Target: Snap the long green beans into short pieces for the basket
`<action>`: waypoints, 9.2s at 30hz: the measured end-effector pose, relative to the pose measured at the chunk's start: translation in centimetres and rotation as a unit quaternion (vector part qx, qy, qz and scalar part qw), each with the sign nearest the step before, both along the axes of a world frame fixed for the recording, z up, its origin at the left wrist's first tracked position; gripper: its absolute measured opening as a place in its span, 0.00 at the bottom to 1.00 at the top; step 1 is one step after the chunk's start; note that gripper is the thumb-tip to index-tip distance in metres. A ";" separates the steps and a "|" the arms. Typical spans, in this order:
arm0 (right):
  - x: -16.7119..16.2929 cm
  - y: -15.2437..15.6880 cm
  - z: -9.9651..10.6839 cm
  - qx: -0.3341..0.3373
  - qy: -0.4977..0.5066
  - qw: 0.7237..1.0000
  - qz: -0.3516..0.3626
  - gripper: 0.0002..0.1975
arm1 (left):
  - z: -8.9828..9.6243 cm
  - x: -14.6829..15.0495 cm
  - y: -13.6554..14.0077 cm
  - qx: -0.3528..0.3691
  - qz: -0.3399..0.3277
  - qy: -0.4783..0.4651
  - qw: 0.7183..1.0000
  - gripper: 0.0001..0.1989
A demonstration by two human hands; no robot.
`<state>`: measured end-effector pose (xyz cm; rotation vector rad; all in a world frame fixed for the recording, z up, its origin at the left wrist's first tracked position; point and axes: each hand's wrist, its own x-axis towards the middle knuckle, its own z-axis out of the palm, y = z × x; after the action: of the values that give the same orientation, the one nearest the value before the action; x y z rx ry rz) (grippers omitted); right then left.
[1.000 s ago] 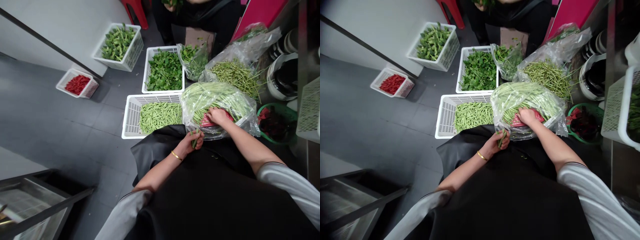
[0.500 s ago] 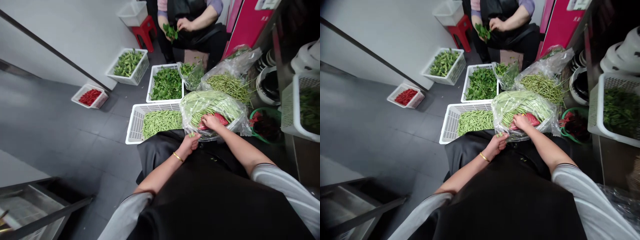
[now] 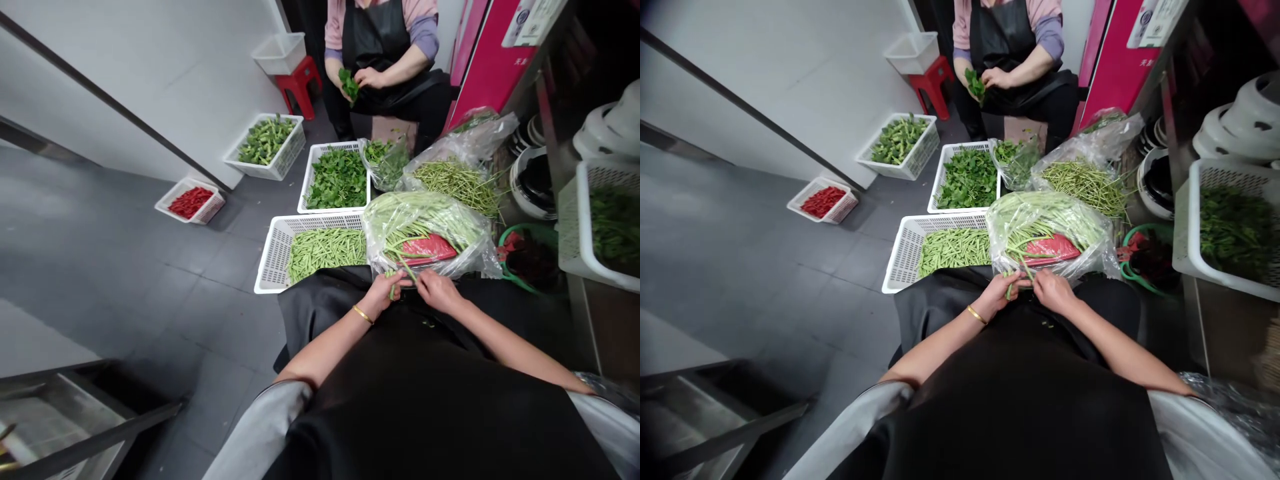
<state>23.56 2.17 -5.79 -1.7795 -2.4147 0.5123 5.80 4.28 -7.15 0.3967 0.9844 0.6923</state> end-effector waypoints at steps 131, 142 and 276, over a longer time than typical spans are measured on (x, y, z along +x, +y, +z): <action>-5.8 -0.4 5.3 -0.189 0.502 0.838 -0.099 0.19 | 4.5 -4.7 -2.7 0.123 -0.120 -0.025 0.985 0.18; -1.4 -4.3 6.3 -0.472 0.352 0.807 0.035 0.17 | 5.3 -6.0 -2.2 0.139 -0.064 -0.057 0.987 0.17; -0.9 0.6 1.2 -0.175 0.242 0.954 -0.024 0.12 | 0.6 -2.2 -0.7 -0.031 0.043 0.010 0.999 0.20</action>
<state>22.66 2.76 -4.55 -1.5725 -2.0233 1.2685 3.63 3.60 -6.60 0.3087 1.0447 0.7350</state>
